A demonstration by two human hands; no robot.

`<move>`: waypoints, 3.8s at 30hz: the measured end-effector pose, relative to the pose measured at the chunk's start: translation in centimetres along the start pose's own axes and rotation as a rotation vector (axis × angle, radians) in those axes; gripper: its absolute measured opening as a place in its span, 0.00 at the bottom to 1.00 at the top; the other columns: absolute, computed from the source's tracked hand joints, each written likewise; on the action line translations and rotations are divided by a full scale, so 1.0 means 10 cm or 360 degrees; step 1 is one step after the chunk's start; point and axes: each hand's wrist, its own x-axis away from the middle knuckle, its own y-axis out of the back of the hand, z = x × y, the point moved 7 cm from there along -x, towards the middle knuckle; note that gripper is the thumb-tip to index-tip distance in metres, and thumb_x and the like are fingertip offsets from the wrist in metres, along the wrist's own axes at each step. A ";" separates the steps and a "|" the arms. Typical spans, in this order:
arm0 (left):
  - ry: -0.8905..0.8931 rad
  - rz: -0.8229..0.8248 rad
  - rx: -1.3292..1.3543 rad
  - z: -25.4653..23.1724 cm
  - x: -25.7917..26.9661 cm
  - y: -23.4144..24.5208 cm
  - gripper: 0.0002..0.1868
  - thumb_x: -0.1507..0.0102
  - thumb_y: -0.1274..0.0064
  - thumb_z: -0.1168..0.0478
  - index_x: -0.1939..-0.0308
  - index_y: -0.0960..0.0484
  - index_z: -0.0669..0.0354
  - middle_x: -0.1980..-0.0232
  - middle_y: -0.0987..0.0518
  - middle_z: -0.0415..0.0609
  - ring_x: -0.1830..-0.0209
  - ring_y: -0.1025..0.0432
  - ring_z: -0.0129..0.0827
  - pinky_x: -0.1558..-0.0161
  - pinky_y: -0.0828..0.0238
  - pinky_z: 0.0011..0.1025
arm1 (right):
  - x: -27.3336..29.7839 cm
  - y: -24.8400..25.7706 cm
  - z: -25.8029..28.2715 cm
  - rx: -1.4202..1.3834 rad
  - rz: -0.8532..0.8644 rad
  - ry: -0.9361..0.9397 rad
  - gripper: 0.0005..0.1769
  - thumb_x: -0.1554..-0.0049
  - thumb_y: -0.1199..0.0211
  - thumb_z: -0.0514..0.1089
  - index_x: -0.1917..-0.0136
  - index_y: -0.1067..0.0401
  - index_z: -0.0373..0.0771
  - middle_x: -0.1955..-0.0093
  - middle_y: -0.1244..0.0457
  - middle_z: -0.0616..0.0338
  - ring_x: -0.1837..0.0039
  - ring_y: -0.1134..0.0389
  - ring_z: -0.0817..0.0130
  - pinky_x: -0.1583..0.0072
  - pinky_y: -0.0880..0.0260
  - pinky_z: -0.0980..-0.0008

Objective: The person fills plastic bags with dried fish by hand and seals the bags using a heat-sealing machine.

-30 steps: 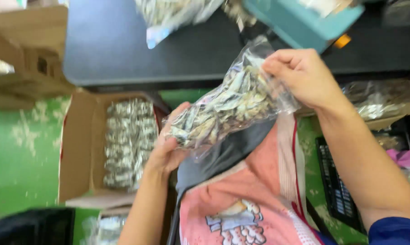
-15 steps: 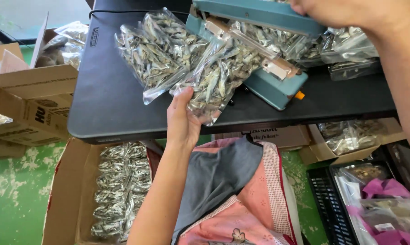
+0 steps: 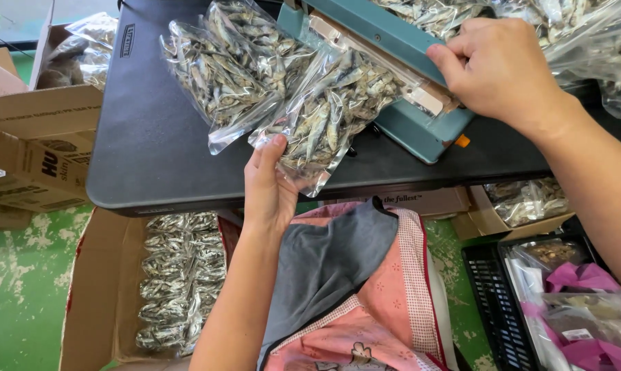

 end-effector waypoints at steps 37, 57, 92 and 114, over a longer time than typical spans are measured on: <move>-0.0034 0.0177 0.0081 0.16 -0.11 0.30 0.09 0.38 0.40 0.63 0.64 0.26 0.58 0.56 0.26 0.47 0.55 0.24 0.45 0.63 0.15 0.60 | 0.19 0.11 0.28 -0.0376 -0.0504 -0.0328 0.29 0.32 0.37 0.39 0.75 0.39 0.41 0.73 0.49 0.64 0.68 0.47 0.67 0.65 0.52 0.66; -0.0148 0.0261 0.0020 0.32 -0.46 0.53 0.20 0.34 0.52 0.58 0.38 0.23 0.50 0.39 0.21 0.66 0.46 0.24 0.69 0.53 0.26 0.76 | 0.22 0.01 0.12 -0.0827 -0.0841 -0.0282 0.29 0.33 0.38 0.48 0.74 0.39 0.47 0.73 0.47 0.63 0.67 0.38 0.59 0.60 0.37 0.73; 0.0558 0.1165 -0.0372 1.62 0.99 -2.16 0.35 0.38 0.45 0.54 0.29 0.33 0.63 0.29 0.27 0.62 0.39 0.24 0.51 0.54 0.18 0.41 | 1.62 0.67 -2.09 -0.2893 -0.1731 -0.1580 0.06 0.40 0.45 0.28 0.49 0.35 0.32 0.37 0.35 0.46 0.35 0.26 0.52 0.30 0.18 0.49; 0.0272 0.0894 -0.1488 2.23 0.05 0.32 0.15 0.35 0.42 0.50 0.63 0.15 0.58 0.60 0.16 0.53 0.60 0.19 0.38 0.62 0.19 0.31 | 2.38 -1.94 0.53 -0.1781 0.0790 -0.1089 0.14 0.38 0.41 0.49 0.45 0.22 0.42 0.58 0.29 0.52 0.54 0.27 0.60 0.51 0.26 0.61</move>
